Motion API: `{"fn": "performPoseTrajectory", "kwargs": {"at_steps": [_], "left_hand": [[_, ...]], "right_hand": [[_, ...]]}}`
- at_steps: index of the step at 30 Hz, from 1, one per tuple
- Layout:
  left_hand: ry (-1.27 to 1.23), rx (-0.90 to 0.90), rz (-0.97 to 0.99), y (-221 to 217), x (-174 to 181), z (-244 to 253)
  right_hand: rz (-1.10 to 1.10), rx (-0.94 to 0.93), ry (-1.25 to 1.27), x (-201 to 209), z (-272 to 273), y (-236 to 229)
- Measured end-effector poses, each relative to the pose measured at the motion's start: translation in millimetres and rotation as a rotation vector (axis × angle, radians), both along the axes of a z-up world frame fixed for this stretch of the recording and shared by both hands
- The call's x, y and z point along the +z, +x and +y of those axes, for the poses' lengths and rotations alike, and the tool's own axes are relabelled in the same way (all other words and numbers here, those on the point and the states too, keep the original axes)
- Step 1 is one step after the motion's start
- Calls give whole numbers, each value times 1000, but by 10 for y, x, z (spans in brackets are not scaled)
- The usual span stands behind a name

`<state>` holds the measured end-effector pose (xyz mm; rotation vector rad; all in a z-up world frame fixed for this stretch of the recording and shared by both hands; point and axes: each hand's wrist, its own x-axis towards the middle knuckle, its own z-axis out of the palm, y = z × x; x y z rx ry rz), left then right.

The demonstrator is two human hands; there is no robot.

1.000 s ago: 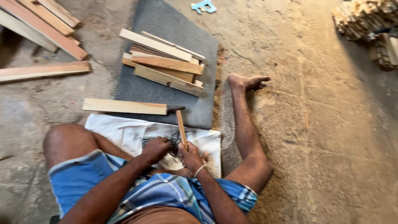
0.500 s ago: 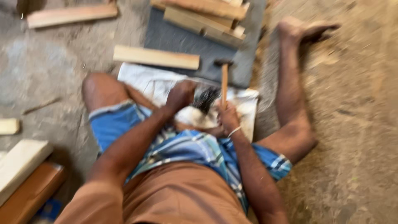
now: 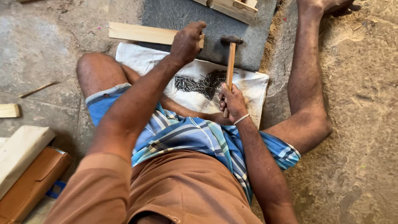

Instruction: The person sits on the floor and repeatedly hammers nails into small wooden planks. They pick up a plank, place a nail, hammer it in, and then set the plank aside, repeating this process with multiple pieces of wood.

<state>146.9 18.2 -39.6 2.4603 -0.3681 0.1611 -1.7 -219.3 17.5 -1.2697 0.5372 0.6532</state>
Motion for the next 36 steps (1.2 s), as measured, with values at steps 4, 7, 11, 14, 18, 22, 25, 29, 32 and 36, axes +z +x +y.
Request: {"fn": "performPoseTrajectory", "kwargs": {"at_steps": [4,7,11,14,18,22,25,29,32,36], "left_hand": [[-179,105,-108,-100,-93,-87],[-241,99,-81,-129,-128,-45],[-248,64,-71,-110,-162,10],[-238,65,-58,-130,-150,3],[-240,69,-86,-152,-146,-22],[-234,22,-75,-62,-330,53],[-403,13,-19,-116,-519,87],[-416,36,-33,-21,-426,76],[-367,38,31,-25,-278,150],[-66,-175,15,-24,-357,286]], "right_hand": [[-84,102,-329,-36,-2,-51],[-407,265,-734,44,-32,-62],[-784,299,-947,204,-37,-86],[-920,332,-1098,272,41,-59],[-764,522,-1283,313,90,14],[-590,372,-1088,348,4,-38],[-977,81,-942,326,-78,-204],[-926,139,-886,174,23,-130],[-843,477,-1190,3,109,-81],[-732,293,-1033,-253,-13,-91]]}}
